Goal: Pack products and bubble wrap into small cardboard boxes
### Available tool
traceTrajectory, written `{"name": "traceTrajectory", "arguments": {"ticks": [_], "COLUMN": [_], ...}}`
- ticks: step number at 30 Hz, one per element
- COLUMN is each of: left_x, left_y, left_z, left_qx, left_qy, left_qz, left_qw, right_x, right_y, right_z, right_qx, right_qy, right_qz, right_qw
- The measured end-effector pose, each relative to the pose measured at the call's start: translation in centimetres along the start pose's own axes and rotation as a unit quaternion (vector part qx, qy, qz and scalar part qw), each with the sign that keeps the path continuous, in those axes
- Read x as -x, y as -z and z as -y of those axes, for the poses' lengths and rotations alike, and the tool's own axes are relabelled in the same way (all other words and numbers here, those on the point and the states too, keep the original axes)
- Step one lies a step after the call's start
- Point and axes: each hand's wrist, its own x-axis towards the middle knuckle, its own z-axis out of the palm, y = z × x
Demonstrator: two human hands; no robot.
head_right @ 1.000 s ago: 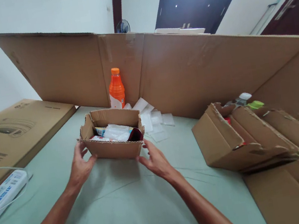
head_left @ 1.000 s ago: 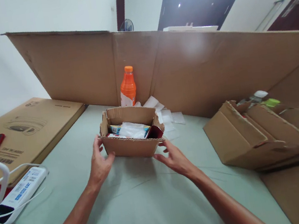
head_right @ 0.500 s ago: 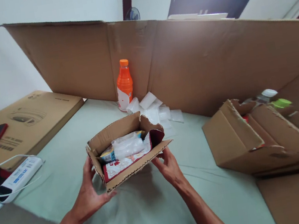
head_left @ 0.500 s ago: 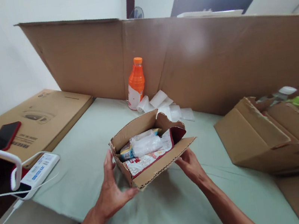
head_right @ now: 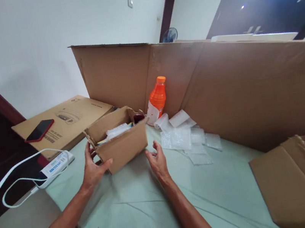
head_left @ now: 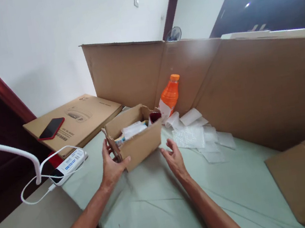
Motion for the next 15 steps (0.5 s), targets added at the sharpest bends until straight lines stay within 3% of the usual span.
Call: {"name": "traceTrajectory", "arguments": {"ticks": [4,8,11,15], "left_x": [-7.9,-17.2,-22.0,-25.2], "left_y": [0.4,0.2,0.2,0.4], "left_z": [-0.3,-0.2,0.6,2.1], "left_qx": [-0.052,-0.152,-0.182,-0.196], "left_qy": [-0.077,-0.112,-0.091,-0.079], "left_qz": [-0.096,-0.201,-0.219,-0.195], "left_qw": [0.991,0.961,0.954,0.958], "right_x": [0.3,0.9,1.1,1.1], "right_y": [-2.7,-2.9,-2.5,-2.1], "right_z": [-1.9,-2.9,-3.2,-3.3], "right_qx": [0.061,0.082,0.088,0.088], "right_qy": [0.071,0.111,0.104,0.095], "right_qz": [0.009,0.0,0.001,0.005], "right_qw": [0.996,0.99,0.991,0.992]}}
